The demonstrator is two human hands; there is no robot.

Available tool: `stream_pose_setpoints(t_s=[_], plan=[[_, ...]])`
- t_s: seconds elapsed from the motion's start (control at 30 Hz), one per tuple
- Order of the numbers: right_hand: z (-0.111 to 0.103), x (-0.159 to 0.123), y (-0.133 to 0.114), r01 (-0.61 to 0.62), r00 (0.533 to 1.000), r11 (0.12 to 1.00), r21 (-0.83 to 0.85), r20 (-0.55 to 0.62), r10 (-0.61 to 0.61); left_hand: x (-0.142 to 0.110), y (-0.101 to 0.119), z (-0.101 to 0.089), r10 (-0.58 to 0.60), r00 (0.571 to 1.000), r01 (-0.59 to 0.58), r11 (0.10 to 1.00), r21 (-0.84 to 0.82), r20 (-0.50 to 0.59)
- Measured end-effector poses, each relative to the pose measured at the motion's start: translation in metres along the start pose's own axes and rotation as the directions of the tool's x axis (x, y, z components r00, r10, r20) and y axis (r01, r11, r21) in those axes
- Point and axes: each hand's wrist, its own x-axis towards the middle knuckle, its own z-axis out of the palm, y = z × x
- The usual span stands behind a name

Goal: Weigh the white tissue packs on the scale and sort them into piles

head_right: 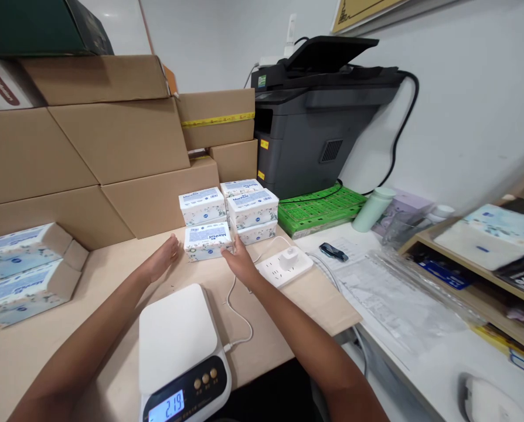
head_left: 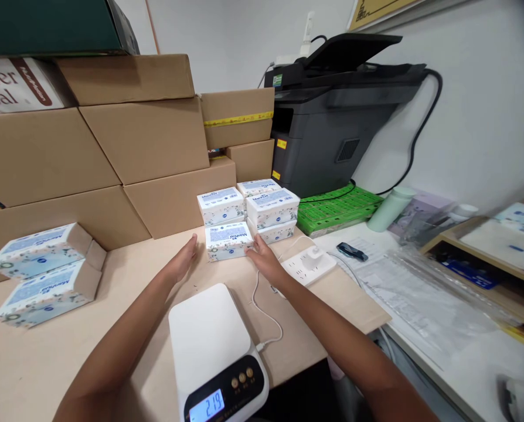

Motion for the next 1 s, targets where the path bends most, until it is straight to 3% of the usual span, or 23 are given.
stream_pose_setpoints(t_s=[0.27, 0.6, 1.0], plan=[[-0.001, -0.008, -0.015, -0.043, 0.997, 0.997, 0.071, 0.071, 0.038, -0.011, 0.014, 0.004, -0.025, 0.998, 0.026, 1.0, -0.01, 0.063], [-0.003, -0.012, -0.024, -0.031, 0.993, 0.993, 0.118, 0.114, 0.018, -0.012, 0.02, 0.007, 0.001, 0.993, -0.01, 0.997, -0.072, -0.116], [-0.005, -0.003, -0.014, -0.035, 0.997, 0.997, 0.068, 0.075, 0.03, -0.023, 0.029, 0.017, -0.051, 0.992, 0.036, 0.992, -0.122, -0.119]])
